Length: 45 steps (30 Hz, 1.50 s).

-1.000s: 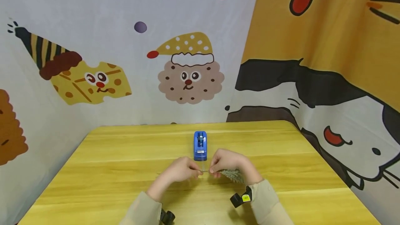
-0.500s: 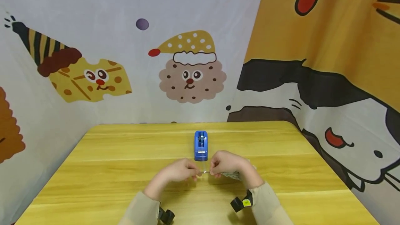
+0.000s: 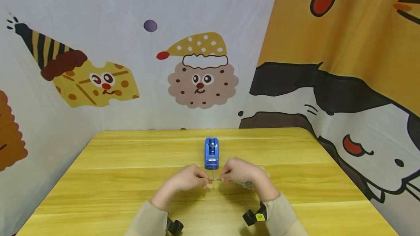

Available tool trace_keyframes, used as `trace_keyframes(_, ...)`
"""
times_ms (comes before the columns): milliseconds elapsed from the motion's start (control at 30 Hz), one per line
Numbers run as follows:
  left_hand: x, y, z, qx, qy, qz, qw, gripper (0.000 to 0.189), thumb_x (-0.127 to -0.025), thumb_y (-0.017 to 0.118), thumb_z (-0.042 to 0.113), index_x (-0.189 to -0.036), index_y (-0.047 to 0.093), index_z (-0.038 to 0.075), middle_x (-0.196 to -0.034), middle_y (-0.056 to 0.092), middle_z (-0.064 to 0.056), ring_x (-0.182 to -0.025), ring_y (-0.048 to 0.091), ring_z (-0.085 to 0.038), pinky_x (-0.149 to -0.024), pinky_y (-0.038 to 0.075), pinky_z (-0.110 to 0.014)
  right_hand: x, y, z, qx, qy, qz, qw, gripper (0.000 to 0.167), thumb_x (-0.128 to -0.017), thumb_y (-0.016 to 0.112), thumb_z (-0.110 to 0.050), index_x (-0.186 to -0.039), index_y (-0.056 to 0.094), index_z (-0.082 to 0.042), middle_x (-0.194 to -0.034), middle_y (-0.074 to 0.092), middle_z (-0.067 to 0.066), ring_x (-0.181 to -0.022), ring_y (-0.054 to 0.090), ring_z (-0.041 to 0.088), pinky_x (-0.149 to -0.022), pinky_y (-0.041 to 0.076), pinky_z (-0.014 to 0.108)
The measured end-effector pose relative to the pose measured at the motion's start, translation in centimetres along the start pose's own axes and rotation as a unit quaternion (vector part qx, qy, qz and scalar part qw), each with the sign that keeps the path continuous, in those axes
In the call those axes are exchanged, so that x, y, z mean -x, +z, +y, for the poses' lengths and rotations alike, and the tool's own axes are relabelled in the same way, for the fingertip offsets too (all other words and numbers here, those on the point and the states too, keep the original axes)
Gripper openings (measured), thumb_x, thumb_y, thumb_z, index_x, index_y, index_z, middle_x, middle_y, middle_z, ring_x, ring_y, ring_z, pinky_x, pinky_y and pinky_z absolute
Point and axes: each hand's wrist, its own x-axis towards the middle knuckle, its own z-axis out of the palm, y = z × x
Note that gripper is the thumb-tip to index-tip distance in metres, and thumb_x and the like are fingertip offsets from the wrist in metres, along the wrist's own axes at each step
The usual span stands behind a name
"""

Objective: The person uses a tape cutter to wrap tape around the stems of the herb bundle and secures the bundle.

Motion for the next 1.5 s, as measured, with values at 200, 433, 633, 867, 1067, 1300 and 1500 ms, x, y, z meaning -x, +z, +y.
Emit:
trace_keyframes(200, 0.1, 0.0, 0.2, 0.014, -0.012, 0.015, 0.9997, 0.014, -0.091, 0.064, 0.009, -0.089, 0.077, 0.004, -0.091, 0.073, -0.006, -0.055, 0.033, -0.011, -0.05, 0.029, -0.024, 0.2, 0.0, -0.6, 0.029, 0.014, 0.016, 0.9993, 0.009, -0.086, 0.069, -0.007, -0.08, 0.076, -0.007, -0.07, 0.067, -0.002, -0.058, 0.053, 0.008, -0.055, 0.046, 0.027)
trace_keyframes(433, 0.2, 0.1, 0.3, 0.005, -0.022, 0.025, 0.9994, 0.012, -0.088, 0.067, 0.009, -0.092, 0.078, 0.006, -0.087, 0.071, 0.003, -0.056, 0.04, -0.01, -0.051, 0.033, -0.024, -0.1, 0.2, 0.1, 0.021, 0.006, 0.018, 0.9996, 0.009, -0.085, 0.072, -0.008, -0.077, 0.076, -0.007, -0.065, 0.064, -0.007, -0.055, 0.052, 0.005, -0.054, 0.047, 0.025)
trace_keyframes(633, 0.2, 0.1, -0.2, 0.022, -0.019, 0.03, 0.9991, 0.012, -0.088, 0.068, 0.008, -0.094, 0.078, 0.007, -0.081, 0.07, 0.004, -0.049, 0.047, -0.009, -0.045, 0.035, -0.022, -0.2, 0.1, 0.4, -0.001, -0.002, 0.014, 0.9999, 0.009, -0.084, 0.073, -0.007, -0.075, 0.075, -0.008, -0.064, 0.063, -0.008, -0.055, 0.05, 0.005, -0.052, 0.043, 0.023)
trace_keyframes(867, 0.1, 0.2, -0.5, 0.046, -0.046, 0.031, 0.9974, 0.013, -0.086, 0.071, 0.011, -0.096, 0.078, 0.012, -0.089, 0.071, 0.004, -0.046, 0.059, -0.018, -0.04, 0.038, -0.02, -0.4, 0.3, 0.7, -0.003, -0.002, 0.017, 0.9999, 0.016, -0.082, 0.074, -0.006, -0.07, 0.07, -0.014, -0.064, 0.06, -0.009, -0.055, 0.047, 0.005, -0.052, 0.04, 0.022)
trace_keyframes(1067, 0.0, 0.2, -0.6, 0.055, -0.043, 0.033, 0.997, 0.015, -0.084, 0.072, 0.012, -0.098, 0.078, 0.011, -0.093, 0.071, 0.002, -0.046, 0.058, -0.018, -0.041, 0.038, -0.021, -0.6, 0.6, 0.8, -0.001, 0.001, 0.02, 0.9998, 0.018, -0.082, 0.074, -0.004, -0.069, 0.067, -0.015, -0.065, 0.06, -0.009, -0.057, 0.049, 0.006, -0.053, 0.043, 0.023)
trace_keyframes(1300, 0.1, 0.1, -0.7, 0.024, -0.003, 0.023, 0.9995, 0.017, -0.089, 0.064, 0.013, -0.096, 0.077, 0.005, -0.077, 0.07, 0.0, -0.047, 0.041, -0.006, -0.044, 0.034, -0.019, -0.7, 0.8, 0.8, -0.001, 0.003, 0.024, 0.9997, 0.019, -0.082, 0.072, -0.003, -0.07, 0.063, -0.014, -0.065, 0.059, -0.008, -0.057, 0.05, 0.007, -0.053, 0.043, 0.023)
trace_keyframes(1500, 0.1, -0.2, -0.6, 0.011, 0.004, 0.023, 0.9997, 0.018, -0.09, 0.061, 0.011, -0.091, 0.077, 0.005, -0.077, 0.071, -0.002, -0.048, 0.036, -0.005, -0.044, 0.028, -0.019, -0.6, 0.5, 0.6, -0.031, 0.0, 0.02, 0.9993, 0.013, -0.088, 0.066, -0.003, -0.077, 0.066, -0.009, -0.065, 0.061, -0.002, -0.055, 0.054, 0.01, -0.051, 0.045, 0.024)
